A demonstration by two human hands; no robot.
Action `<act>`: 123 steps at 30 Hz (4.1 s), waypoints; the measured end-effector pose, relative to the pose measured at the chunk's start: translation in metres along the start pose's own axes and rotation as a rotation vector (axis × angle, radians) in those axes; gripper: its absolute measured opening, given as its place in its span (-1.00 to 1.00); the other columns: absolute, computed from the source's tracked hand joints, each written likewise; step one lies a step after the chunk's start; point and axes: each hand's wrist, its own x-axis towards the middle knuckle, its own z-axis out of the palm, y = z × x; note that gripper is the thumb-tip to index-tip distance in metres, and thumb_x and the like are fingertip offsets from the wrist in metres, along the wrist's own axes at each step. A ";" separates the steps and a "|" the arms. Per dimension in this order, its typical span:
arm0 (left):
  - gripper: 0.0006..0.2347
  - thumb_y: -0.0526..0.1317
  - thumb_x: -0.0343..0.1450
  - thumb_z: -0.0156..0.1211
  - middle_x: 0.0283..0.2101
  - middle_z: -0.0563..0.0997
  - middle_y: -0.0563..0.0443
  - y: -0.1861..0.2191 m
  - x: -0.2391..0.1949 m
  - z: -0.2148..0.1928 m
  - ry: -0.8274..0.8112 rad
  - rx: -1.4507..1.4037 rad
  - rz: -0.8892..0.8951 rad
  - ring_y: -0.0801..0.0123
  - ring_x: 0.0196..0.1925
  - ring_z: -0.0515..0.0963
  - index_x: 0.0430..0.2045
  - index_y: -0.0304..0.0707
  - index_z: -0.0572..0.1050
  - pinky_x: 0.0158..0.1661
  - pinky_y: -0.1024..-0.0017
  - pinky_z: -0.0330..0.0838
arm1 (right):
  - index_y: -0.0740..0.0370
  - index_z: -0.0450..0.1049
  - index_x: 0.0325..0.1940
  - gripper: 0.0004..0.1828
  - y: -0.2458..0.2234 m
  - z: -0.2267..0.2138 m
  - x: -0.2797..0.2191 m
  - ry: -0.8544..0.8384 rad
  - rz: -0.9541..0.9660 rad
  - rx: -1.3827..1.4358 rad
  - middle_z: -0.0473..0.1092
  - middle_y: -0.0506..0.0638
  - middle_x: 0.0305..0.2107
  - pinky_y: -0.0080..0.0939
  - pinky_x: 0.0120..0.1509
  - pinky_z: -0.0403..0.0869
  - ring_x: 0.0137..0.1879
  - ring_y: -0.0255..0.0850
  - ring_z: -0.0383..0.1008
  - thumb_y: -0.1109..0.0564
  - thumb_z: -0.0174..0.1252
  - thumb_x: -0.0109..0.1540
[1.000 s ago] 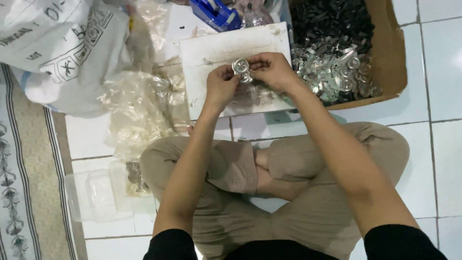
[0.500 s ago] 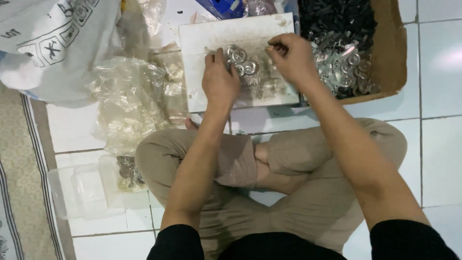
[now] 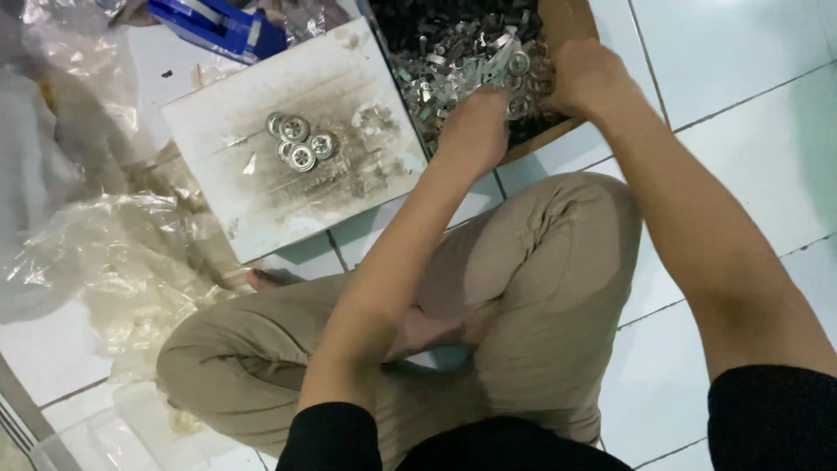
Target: The person sits on the floor and packs small metal parts into clear plastic bags. They gather parts from a cardboard box, place them on a white board, and seal them in bags using a tape dispenser. The person repeats this process multiple times, creating several sealed bags of parts.
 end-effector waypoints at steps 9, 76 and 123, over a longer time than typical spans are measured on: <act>-0.78 -0.49 0.36 0.02 -0.08 0.61 -0.21 0.003 0.067 0.055 -0.229 0.141 -0.214 -0.08 -0.11 0.68 -0.22 -0.25 0.55 -0.23 0.03 0.62 | 0.03 0.55 0.14 -0.66 -0.021 0.032 0.019 -0.032 0.031 -0.206 0.60 0.07 -0.08 0.11 -0.24 0.64 -0.01 0.08 0.66 0.13 0.03 0.31; -0.53 -0.28 0.37 0.29 0.01 0.37 -0.12 -0.134 -0.177 -0.116 0.579 -0.043 -0.476 0.05 -0.02 0.56 0.23 -0.16 0.43 -0.06 0.10 0.55 | 0.24 0.59 -0.03 -0.80 -0.267 -0.027 -0.047 0.465 -0.495 1.211 0.51 -0.03 -0.31 -0.23 -0.10 0.50 -0.19 -0.26 0.47 0.17 0.34 0.28; -0.94 -0.29 0.39 0.23 -0.15 0.68 -0.14 0.001 0.056 -0.007 -0.126 -0.298 -0.244 0.03 -0.11 0.67 -0.32 -0.13 0.53 -0.25 0.08 0.46 | 0.18 0.65 -0.28 -0.69 0.027 -0.007 -0.006 0.086 -0.211 0.288 0.52 0.16 -0.50 0.10 -0.17 0.37 -0.30 0.08 0.46 -0.09 0.28 0.34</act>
